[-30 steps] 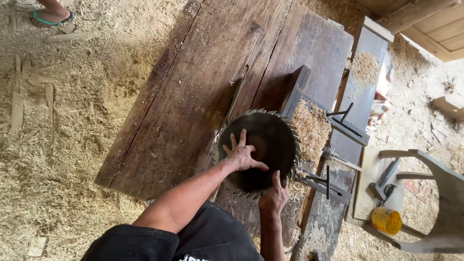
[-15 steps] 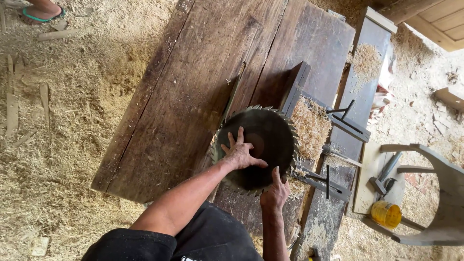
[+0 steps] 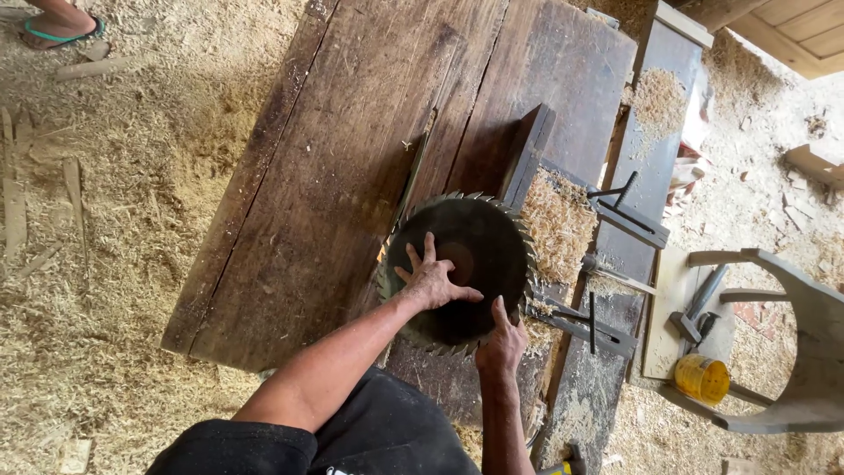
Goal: Inspecting and rotating a large circular saw blade on a wooden workbench.
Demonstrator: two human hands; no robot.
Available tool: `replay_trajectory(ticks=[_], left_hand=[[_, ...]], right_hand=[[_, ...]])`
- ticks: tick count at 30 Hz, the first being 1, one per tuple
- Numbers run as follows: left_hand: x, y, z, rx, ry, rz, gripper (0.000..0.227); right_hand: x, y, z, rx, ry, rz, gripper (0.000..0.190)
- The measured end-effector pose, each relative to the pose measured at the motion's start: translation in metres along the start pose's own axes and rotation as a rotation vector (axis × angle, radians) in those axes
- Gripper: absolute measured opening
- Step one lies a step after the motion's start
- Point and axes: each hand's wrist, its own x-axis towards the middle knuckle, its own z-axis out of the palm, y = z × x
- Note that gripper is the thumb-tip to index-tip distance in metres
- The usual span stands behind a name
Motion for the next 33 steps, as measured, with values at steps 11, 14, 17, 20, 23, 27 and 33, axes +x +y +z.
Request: replay_trajectory(ticks=[11,14,17,20,23,27,33], left_hand=[[-0.009,0.007,-0.007,0.046,-0.057,0.007,0.104],[0.002,-0.004,0.0,0.066,-0.023,0.045,0.108],[0.001,-0.007,0.003,0.085,-0.008,0.039,0.107],[-0.004,-0.002,-0.003,0.061,-0.009,0.048,0.103],[0.0,-0.003,0.0,0.045,0.001,0.04,0.103],[0.002,-0.002,-0.001,0.028,-0.027,0.016,0.1],[-0.002,0.004,-0.007,0.017,-0.033,-0.017,0.102]], right_hand=[[0.005,0.023,-0.02,-0.235,0.025,-0.113,0.026],[0.012,0.046,-0.047,-0.886,-0.002,-0.648,0.041],[0.021,0.052,-0.045,-1.307,-0.021,-1.018,0.059],[0.004,0.029,-0.016,-0.045,0.048,-0.063,0.03],[0.018,0.034,-0.028,0.005,0.01,-0.039,0.026],[0.028,0.034,-0.032,-0.617,-0.182,-0.43,0.028],[0.011,0.005,0.0,-0.035,-0.008,-0.007,0.02]])
